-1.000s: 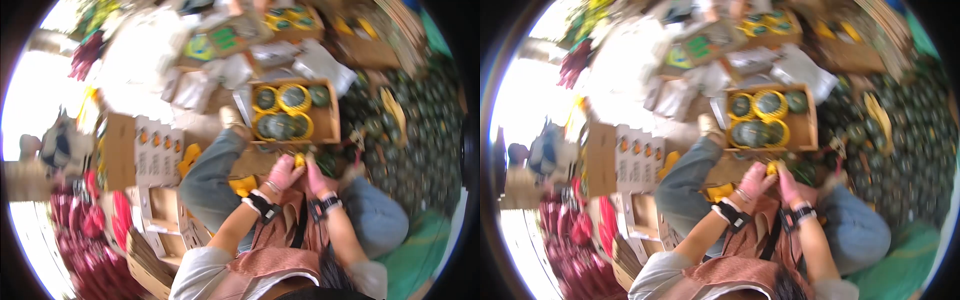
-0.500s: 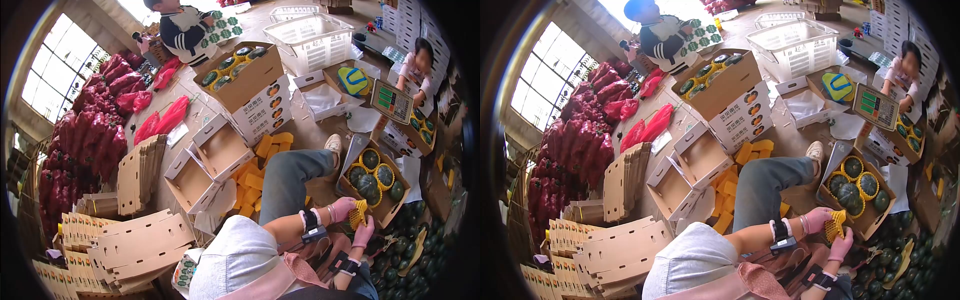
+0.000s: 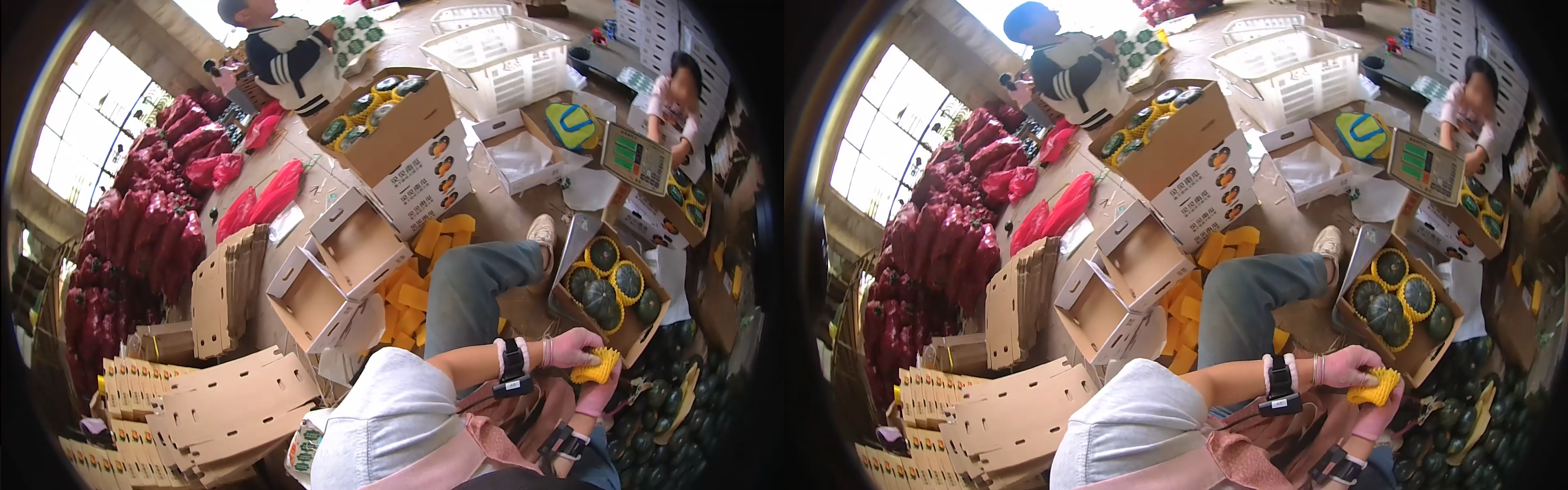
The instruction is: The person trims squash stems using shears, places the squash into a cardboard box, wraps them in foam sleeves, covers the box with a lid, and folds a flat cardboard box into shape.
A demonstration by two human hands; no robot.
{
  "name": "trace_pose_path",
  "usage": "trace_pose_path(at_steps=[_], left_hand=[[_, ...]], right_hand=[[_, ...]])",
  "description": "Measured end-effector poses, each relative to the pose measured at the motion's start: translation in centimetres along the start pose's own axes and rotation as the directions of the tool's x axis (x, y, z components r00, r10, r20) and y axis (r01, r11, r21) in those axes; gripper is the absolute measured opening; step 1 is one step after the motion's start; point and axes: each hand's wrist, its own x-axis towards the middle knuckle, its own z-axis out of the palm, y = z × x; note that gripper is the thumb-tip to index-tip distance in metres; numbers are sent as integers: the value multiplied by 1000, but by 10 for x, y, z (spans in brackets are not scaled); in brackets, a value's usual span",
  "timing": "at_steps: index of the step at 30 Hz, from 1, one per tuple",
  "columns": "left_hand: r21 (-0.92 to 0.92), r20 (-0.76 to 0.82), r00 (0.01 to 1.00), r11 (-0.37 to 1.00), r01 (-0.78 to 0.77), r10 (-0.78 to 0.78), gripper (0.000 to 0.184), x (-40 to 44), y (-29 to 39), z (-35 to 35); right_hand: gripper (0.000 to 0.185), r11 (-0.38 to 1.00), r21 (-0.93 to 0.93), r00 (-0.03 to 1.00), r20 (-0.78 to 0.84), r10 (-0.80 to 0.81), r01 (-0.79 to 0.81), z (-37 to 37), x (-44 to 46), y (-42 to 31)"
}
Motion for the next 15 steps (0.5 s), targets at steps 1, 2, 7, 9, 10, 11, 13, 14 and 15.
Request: trace_pose_path(at_steps=[1, 2, 7, 9, 10, 11, 13, 14, 15], left_hand=[[38, -44, 999, 999, 7, -5, 20, 0, 0, 9], [283, -115, 968, 941, -186, 225, 20, 3, -2, 12], [115, -84, 987, 985, -127, 137, 20, -2, 18, 8], [-467, 468, 847, 743, 480, -253, 20, -10, 26, -10], [-346, 630, 733, 753, 559, -255, 25, -11, 15, -26], [-221, 756, 604, 772, 596, -251, 29, -14, 3, -37], [-172, 689, 662, 822, 543, -294, 31, -11, 1, -48], [-412, 550, 754, 669, 619, -359, 31, -10, -9, -49], [-636, 401, 791, 481, 603, -462, 31, -9, -11, -49]], right_hand=[[33, 984, 144, 986, -113, 119, -102, 31, -9, -5], [34, 979, 162, 980, -135, 147, -124, 33, -10, 1], [19, 998, -36, 982, -183, 38, -46, 35, -23, 2], [10, 847, -530, 995, -59, -85, 41, 49, -33, -13], [6, 581, -797, 978, 58, -200, 166, 54, -40, -27], [12, 904, -425, 999, 29, -32, 41, 53, -51, -29], [19, 971, -64, 968, -111, 224, -232, 51, -68, -12], [24, 920, 117, 915, -118, 386, -373, 59, -74, -6], [29, 786, 251, 812, -2, 584, -565, 80, -79, -9]])
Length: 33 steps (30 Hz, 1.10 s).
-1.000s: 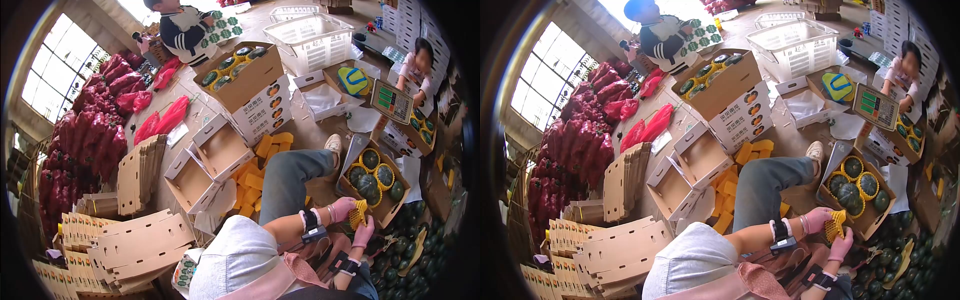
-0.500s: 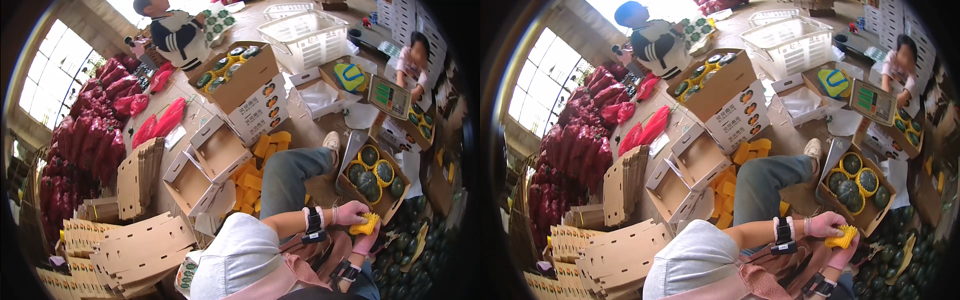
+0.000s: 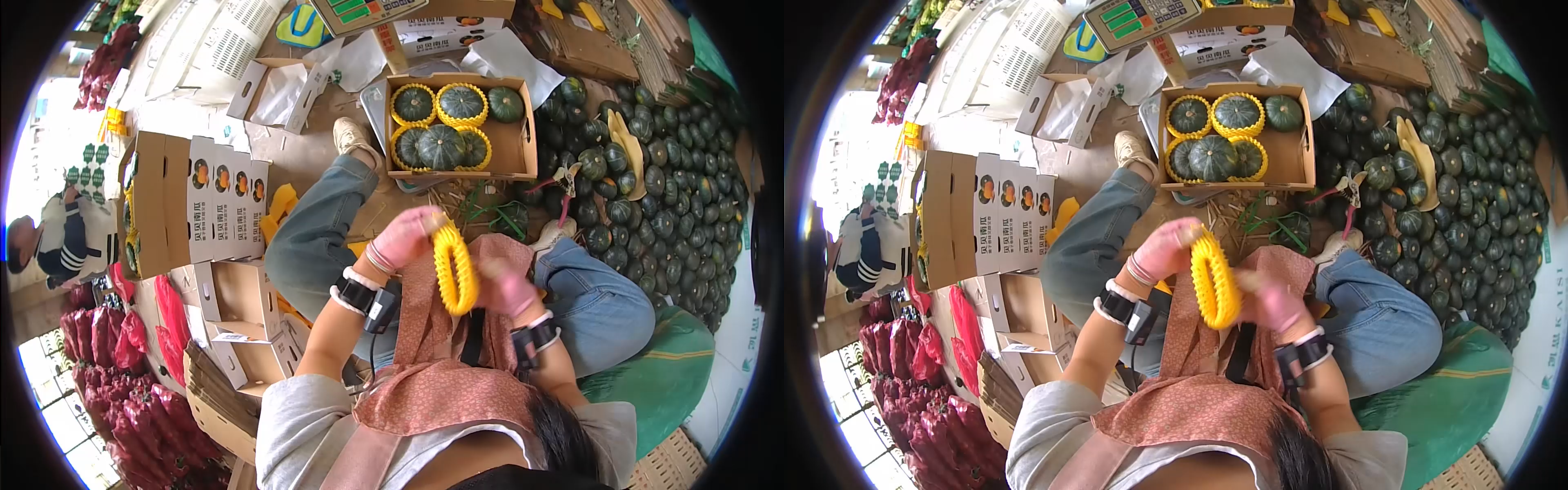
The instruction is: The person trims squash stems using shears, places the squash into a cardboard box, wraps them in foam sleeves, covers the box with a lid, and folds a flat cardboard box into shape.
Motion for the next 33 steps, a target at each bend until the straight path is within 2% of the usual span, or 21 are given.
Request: trace_pose_path(at_steps=[2, 3, 4, 5, 6, 8, 10, 12, 14, 16, 17, 20, 22, 24, 26, 27, 28, 30, 31, 32, 33], left_hand=[[-158, 89, 995, 985, 65, -51, 32, 4, -1, 2], [-236, 96, 991, 965, 116, -96, 33, 3, 0, 10], [-314, 103, 985, 935, 163, -137, 34, 3, 1, 14], [-162, 175, 971, 968, 193, -164, 36, 11, 2, -3], [105, -114, 984, 984, 146, -134, 32, 13, 6, -6], [611, 19, 983, 776, -155, 182, 23, 43, 27, -37], [657, -105, 924, 723, -213, 367, 14, 75, 53, -54], [885, -17, 871, 413, -215, 491, 13, 99, 77, -63], [877, 110, 853, 355, -325, 510, 13, 130, 80, -73], [771, -36, 951, 615, -169, 307, 15, 147, 76, -97], [728, -20, 957, 660, -185, 290, 15, 149, 78, -101], [622, -30, 933, 738, -263, 358, 13, 149, 64, -101], [439, -104, 884, 818, -371, 456, 13, 151, 51, -81], [696, -143, 803, 635, -334, 579, 11, 156, 39, -75], [657, -286, 706, 669, -348, 648, 13, 167, 25, -71], [745, -296, 705, 618, -252, 644, 14, 167, 25, -74], [794, -231, 687, 542, -275, 688, 14, 168, 27, -71], [710, -184, 750, 614, -345, 635, 15, 161, 32, -62], [736, -125, 772, 580, -349, 623, 16, 158, 33, -65], [766, -58, 795, 538, -353, 604, 16, 157, 37, -71], [719, -66, 820, 597, -356, 569, 16, 157, 39, -72]], right_hand=[[33, 943, -284, 985, 21, -174, 173, -5, 7, 2], [33, 816, -459, 917, -5, -399, 352, -8, 14, -17], [32, 784, -472, 899, 42, -437, 403, -11, 21, -43], [31, 750, -481, 877, 88, -473, 453, -15, 28, -69], [29, 853, -335, 916, 189, -355, 400, -17, 39, -96], [27, 895, -304, 943, 29, -333, 325, -16, 73, -108], [32, 880, -402, 918, -188, -350, 254, -29, 100, -108], [33, 823, -530, 841, -335, -424, 203, -24, 121, -97], [35, 755, -621, 809, -324, -490, 209, -14, 135, -94], [36, 545, -824, 725, -281, -628, 153, -28, 160, -89], [36, 185, -971, 570, -66, -819, 154, -33, 167, -86], [32, 101, -994, 430, -77, -900, 32, -31, 171, -96], [28, -89, -991, 345, 119, -931, 101, -37, 163, -118], [22, -128, -979, 297, 171, -939, 159, -51, 161, -131], [22, -136, -960, 303, 209, -930, 243, -66, 164, -134], [22, -177, -961, 272, 232, -934, 211, -68, 166, -131], [24, -166, -963, 253, 218, -943, 212, -64, 166, -127], [24, -70, -987, 320, 113, -941, 145, -54, 156, -115], [24, 83, -988, 414, -22, -910, 129, -55, 154, -108], [24, 242, -940, 466, -106, -878, 242, -51, 158, -101], [23, 394, -860, 525, -182, -831, 325, -46, 155, -95]])
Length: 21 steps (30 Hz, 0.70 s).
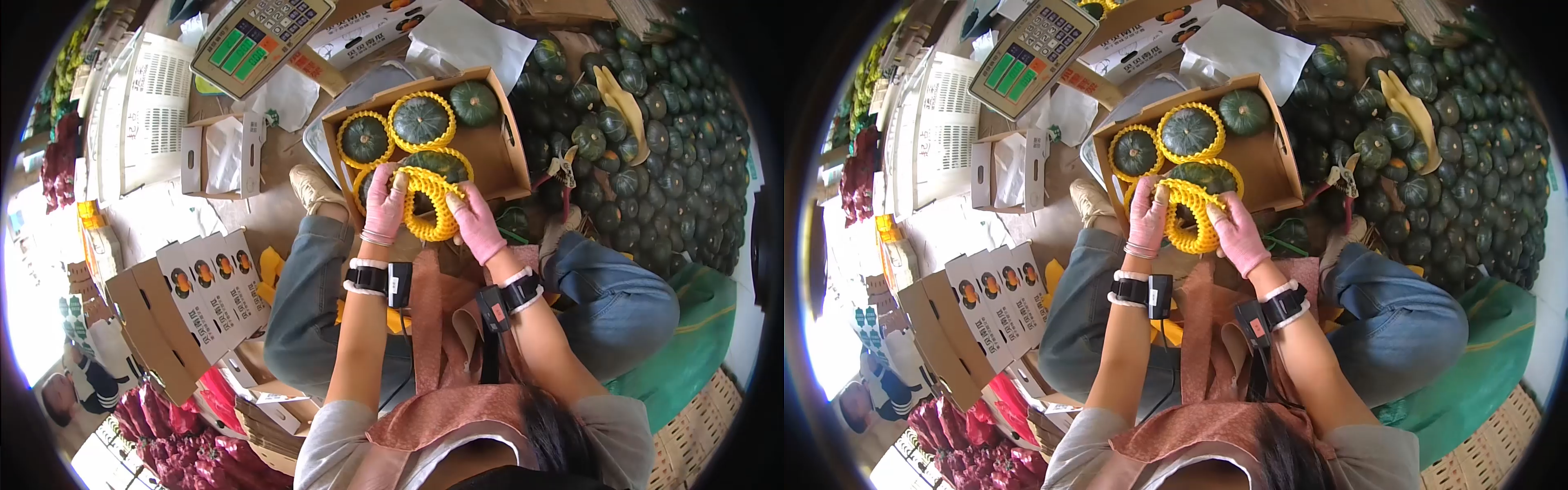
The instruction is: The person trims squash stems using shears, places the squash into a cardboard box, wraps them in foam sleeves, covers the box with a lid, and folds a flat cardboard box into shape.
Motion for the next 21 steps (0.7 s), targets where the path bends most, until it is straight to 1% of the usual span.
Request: trace_pose_path(at_steps=[1, 2, 3, 5, 6, 7, 9, 10, 11, 13, 14, 16, 17, 18, 19, 21], left_hand=[[-54, 2, 997, 996, 75, -75, 16, -1, 1, -1], [-48, -9, 998, 997, 59, -59, 16, -2, -1, 2], [-42, -18, 999, 998, 41, -42, 16, -1, -3, 4], [85, -3, 1000, 996, 8, -7, 17, -4, -6, 7], [145, 4, 1000, 989, -9, 9, 18, -6, -7, 10], [234, -2, 1000, 972, -17, 18, 18, -7, -4, 15], [161, -26, 1000, 987, 0, 4, 18, 1, 0, 20], [110, -24, 999, 994, -20, 23, 12, 5, 6, 24], [42, -25, 997, 996, 77, -76, 11, 9, 8, 26], [-52, -33, 999, 998, 35, -37, 10, 16, 9, 30], [3, -62, 998, 1000, -17, 17, 10, 20, 5, 31], [126, -107, 988, 987, -101, 115, 9, 21, -3, 30], [137, -127, 988, 988, -66, 84, 8, 22, -8, 27], [149, -150, 987, 988, -35, 57, 11, 22, -9, 25], [156, -174, 984, 988, -6, 33, 13, 22, -11, 25], [-15, -238, 971, 1000, 22, -25, 13, 21, -18, 30]], right_hand=[[23, 982, 158, 994, 41, 99, -105, 1, -5, -1], [24, 991, 0, 990, -47, -135, 135, 4, -1, 11], [24, 974, -129, 980, -42, -192, 185, -1, 6, 7], [25, 890, -376, 960, -8, -280, 257, -18, 15, -6], [26, 876, -411, 964, 35, -262, 253, -28, 22, -11], [24, 833, -457, 941, 25, -338, 311, -33, 32, -3], [22, 795, -309, 844, 57, -533, 523, -40, 54, 5], [20, 783, -270, 821, 56, -568, 560, -39, 62, 6], [20, 798, -264, 833, 41, -552, 542, -39, 67, 7], [18, 824, -244, 852, 19, -523, 511, -36, 78, 6], [16, 834, -271, 856, -61, -513, 480, -32, 80, 6], [14, 885, -291, 899, -141, -415, 363, -30, 82, 1], [14, 909, -297, 916, -186, -356, 293, -29, 80, 0], [14, 919, -245, 907, -215, -362, 309, -28, 80, 1], [14, 924, -236, 909, -220, -353, 302, -31, 83, 10], [17, 987, -12, 974, -160, -162, 162, -36, 86, 26]])
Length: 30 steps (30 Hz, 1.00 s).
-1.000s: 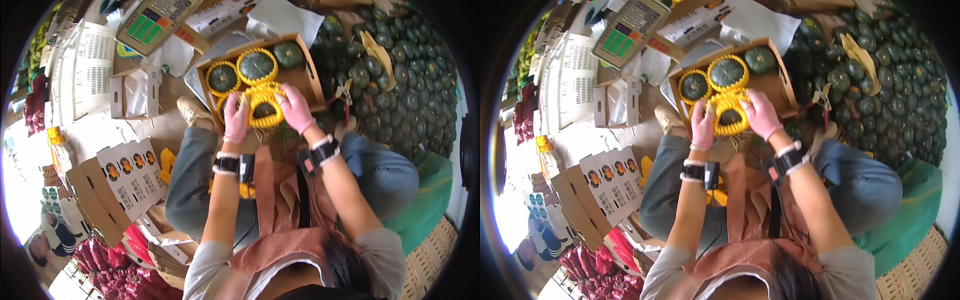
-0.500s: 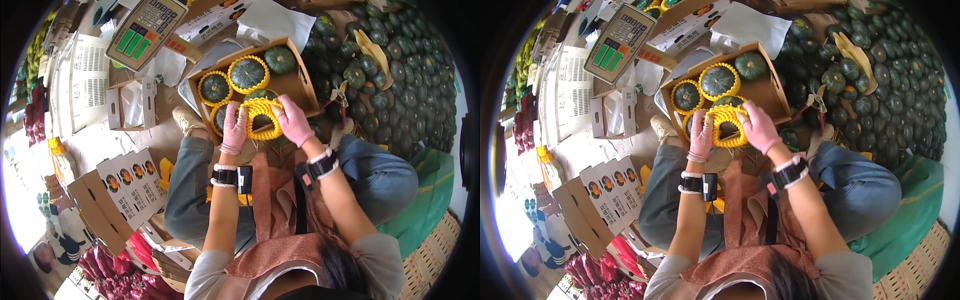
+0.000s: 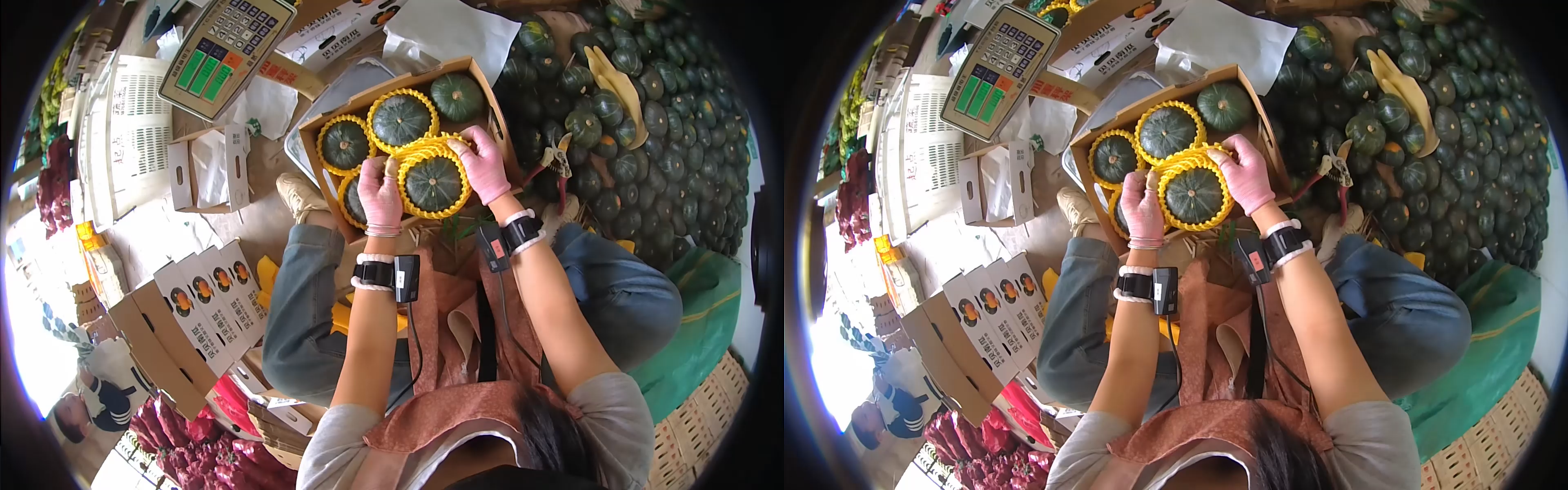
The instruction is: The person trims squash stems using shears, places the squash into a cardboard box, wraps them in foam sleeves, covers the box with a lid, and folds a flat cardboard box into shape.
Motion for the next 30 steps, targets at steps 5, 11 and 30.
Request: trace_pose_path(at_steps=[5, 11, 30], left_hand=[[470, -12, 995, 878, 89, -94, 12, 8, -4, -5], [583, 322, 882, 661, -472, 345, 30, -19, 50, 0], [-99, 562, 786, 965, -244, 257, 90, -68, 80, 25]], right_hand=[[24, 933, -350, 985, -111, -134, 87, -2, -3, 11], [29, 736, -601, 943, 97, -320, 312, -18, -56, -47], [91, 895, 435, 982, 187, 19, -101, -41, -51, -75]])
